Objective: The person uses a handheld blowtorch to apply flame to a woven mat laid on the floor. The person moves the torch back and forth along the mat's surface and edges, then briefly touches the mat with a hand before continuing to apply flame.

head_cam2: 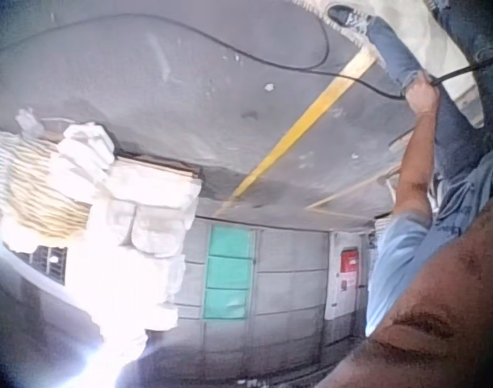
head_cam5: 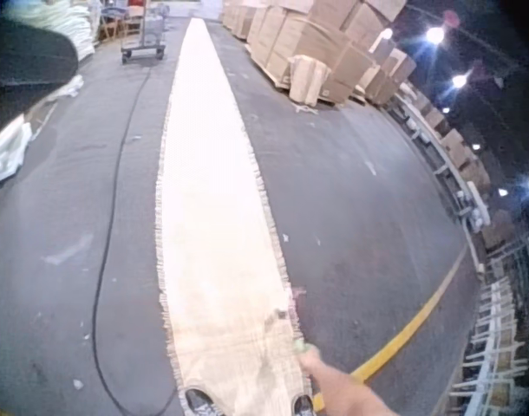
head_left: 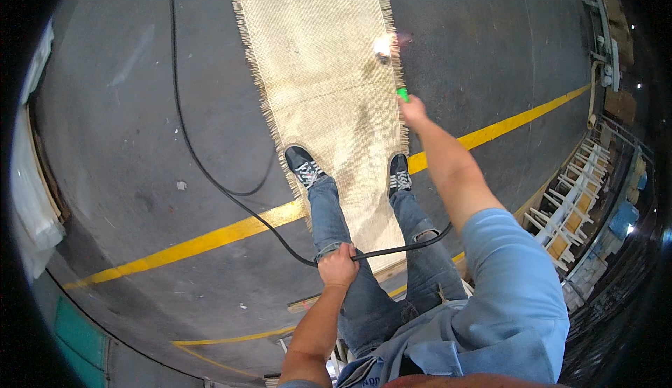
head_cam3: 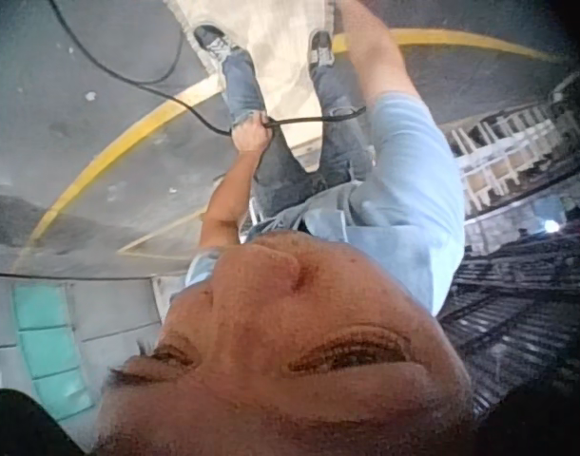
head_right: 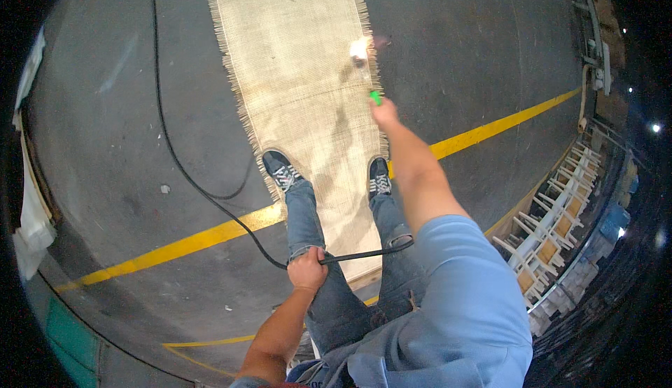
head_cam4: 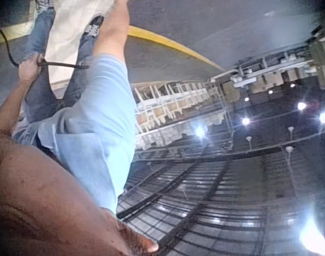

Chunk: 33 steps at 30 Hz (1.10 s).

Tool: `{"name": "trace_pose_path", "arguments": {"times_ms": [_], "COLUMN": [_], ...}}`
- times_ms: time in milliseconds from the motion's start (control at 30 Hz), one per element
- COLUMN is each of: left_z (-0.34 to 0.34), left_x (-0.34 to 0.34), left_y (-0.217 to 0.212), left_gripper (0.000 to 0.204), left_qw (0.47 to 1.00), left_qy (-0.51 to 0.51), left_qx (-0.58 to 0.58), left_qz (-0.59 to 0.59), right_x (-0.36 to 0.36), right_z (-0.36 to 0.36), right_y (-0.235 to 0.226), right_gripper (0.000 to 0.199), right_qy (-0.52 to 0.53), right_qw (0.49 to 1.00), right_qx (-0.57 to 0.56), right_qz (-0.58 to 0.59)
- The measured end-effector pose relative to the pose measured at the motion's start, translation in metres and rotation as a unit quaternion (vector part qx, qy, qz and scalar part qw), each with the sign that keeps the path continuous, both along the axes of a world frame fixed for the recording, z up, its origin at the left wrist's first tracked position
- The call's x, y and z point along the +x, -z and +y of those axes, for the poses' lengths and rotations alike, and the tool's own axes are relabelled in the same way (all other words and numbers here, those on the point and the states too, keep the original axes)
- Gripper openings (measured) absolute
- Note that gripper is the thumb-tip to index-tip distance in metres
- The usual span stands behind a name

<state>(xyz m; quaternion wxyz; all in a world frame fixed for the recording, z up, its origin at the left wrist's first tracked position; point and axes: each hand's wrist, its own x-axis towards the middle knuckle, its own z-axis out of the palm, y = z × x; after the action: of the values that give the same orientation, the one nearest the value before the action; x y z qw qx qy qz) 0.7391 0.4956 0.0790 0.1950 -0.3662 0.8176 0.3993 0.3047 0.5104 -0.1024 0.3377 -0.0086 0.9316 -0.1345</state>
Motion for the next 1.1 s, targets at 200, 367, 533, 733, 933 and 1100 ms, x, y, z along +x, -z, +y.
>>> {"name": "trace_pose_path", "arguments": {"times_ms": [200, 367, 533, 733, 933, 1100], "left_z": [-0.014, -0.028, -0.033, -0.040, -0.027, -0.025], "left_x": [0.001, -0.014, -0.017, -0.058, -0.072, -0.077], "left_y": [-0.006, -0.008, -0.010, -0.008, -0.006, -0.004], "left_gripper": [0.017, 0.017, 0.019, 0.013, 0.019, 0.020], "left_qw": [1.000, 0.999, 0.996, 0.997, 0.997, 0.997], "left_qy": [-0.012, -0.011, -0.017, -0.023, -0.010, -0.018], "left_qx": [0.006, 0.036, 0.050, 0.033, -0.001, 0.018], "left_qz": [0.002, -0.019, -0.070, -0.072, -0.080, -0.075], "right_x": [0.124, 0.201, 0.246, 0.170, 0.055, -0.048], "right_z": [-0.106, -0.180, -0.233, -0.193, -0.109, -0.019], "right_y": [0.018, -0.006, -0.054, -0.026, 0.006, -0.008], "right_gripper": [0.052, 0.047, 0.048, 0.047, 0.049, 0.044], "right_qy": [-0.051, -0.156, -0.270, -0.203, -0.092, -0.037], "right_qw": [0.987, 0.954, 0.911, 0.947, 0.985, 0.995], "right_qx": [-0.008, -0.067, -0.108, -0.065, 0.018, 0.081], "right_qz": [-0.152, -0.247, -0.293, -0.240, -0.147, 0.042]}}
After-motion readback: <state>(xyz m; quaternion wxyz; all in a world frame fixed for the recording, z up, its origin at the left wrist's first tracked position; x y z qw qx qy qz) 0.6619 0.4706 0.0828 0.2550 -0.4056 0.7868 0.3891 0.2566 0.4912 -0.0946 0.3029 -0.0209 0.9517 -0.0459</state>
